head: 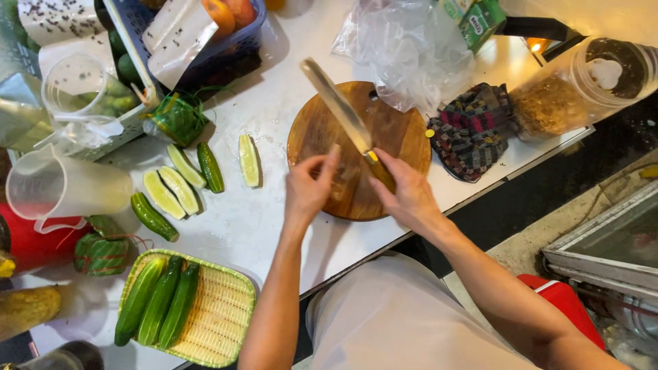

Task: Slicing cucumbers on a wooden cutting board and arranging them in a basket.

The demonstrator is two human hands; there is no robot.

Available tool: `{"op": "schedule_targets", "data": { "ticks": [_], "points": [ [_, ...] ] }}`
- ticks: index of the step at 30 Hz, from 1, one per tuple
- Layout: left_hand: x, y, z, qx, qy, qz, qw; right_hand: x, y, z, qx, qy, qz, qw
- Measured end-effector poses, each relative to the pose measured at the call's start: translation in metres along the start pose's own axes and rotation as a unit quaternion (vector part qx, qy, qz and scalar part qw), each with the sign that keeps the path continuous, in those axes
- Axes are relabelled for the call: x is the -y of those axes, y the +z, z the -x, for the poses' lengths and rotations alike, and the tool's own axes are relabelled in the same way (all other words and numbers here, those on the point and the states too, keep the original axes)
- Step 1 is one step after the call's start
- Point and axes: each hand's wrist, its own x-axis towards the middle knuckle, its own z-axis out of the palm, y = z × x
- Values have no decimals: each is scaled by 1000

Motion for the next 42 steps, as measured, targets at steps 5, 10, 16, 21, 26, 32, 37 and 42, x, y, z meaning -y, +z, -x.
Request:
{"op": "schedule_targets", "data": {
  "ticks": [5,10,16,21,26,32,37,42],
  "points": [
    [-8,32,9,41,17,111,993,-4,7,-18,11,-211,-72,975],
    [-3,-7,1,-47,-3,224,973,-43,-35,-35,-46,-124,84,988],
    [47,-33,-23,-216,18,-28,976,-70,-52,-40,-112,-28,163,980],
    [62,-35,-36,-235,33,-200,951,-96,-55,-52,-142,-49,146,978],
    [64,-29,-50,-238,28,-243,940,-83,-71,-66,-146,-11,130,981],
    [76,-24,-54,-250,46,-259,932,-80,-87,-81,-247,-112,-10,963],
    [54,-10,-19,-219,49,-247,943,-96,-78,-47,-360,-112,370,849],
    [37,-13,-13,-169,-68,-138,973,-145,-76,-32,-211,34,184,959]
  ]
}}
